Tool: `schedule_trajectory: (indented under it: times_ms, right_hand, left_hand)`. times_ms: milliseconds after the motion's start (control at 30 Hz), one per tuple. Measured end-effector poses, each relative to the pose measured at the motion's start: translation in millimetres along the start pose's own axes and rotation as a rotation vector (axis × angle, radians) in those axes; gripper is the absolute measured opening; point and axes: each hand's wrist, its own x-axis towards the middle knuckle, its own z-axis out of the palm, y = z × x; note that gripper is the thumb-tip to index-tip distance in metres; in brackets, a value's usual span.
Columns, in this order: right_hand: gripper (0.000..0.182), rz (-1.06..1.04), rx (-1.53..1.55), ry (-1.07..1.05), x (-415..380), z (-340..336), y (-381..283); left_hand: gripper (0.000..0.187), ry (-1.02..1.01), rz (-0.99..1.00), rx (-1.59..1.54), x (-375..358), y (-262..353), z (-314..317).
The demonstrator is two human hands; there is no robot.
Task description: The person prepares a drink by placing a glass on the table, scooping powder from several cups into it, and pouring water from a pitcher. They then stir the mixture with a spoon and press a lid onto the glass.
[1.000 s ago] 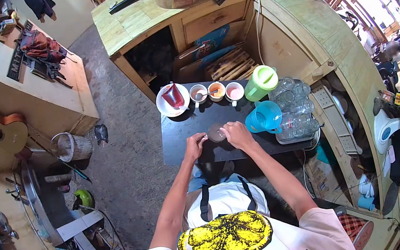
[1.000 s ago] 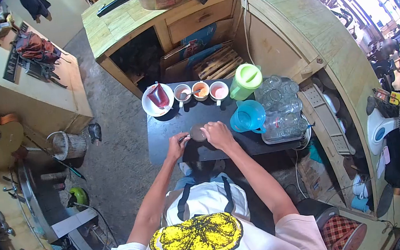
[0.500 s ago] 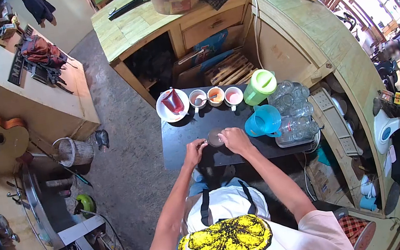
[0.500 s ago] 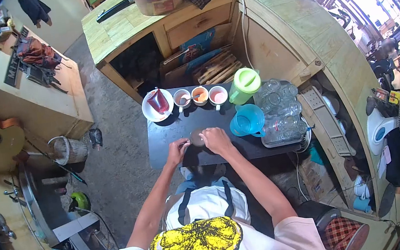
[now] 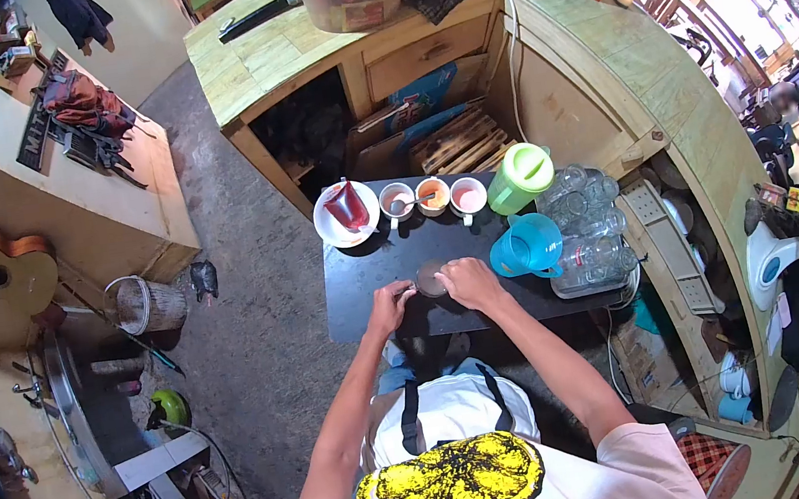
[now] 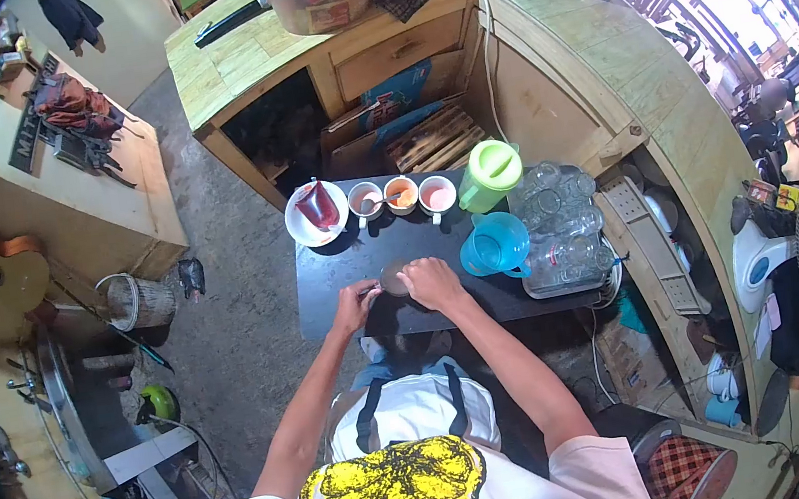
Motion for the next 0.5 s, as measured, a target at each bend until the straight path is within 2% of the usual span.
schedule_trajectory:
  times_ms: [167, 267, 367, 467, 500]
  right_hand:
    - [0.033, -0.004, -0.122, 0.077, 1, 2, 2]
    - [0.032, 0.031, -0.08, 0.012, 0, 7, 7]
    - [0.031, 0.009, -0.018, -0.004, 1, 1, 1]
    - [0.03, 0.006, 0.038, 0.073, 4, 2, -1]
    - [0.03, 0.003, 0.014, 0.091, 5, 1, -1]
  left_hand:
    - [0.019, -0.041, -0.015, 0.042, 0, 14, -3]
    - [0.016, -0.03, 0.061, 0.067, 2, -2, 3]
    - [0.018, -0.091, -0.046, 0.102, 2, 10, -2]
    - [0.021, -0.115, -0.156, 0.042, 2, 20, -6]
    - [0.022, -0.098, -0.079, 0.102, 3, 19, -7]
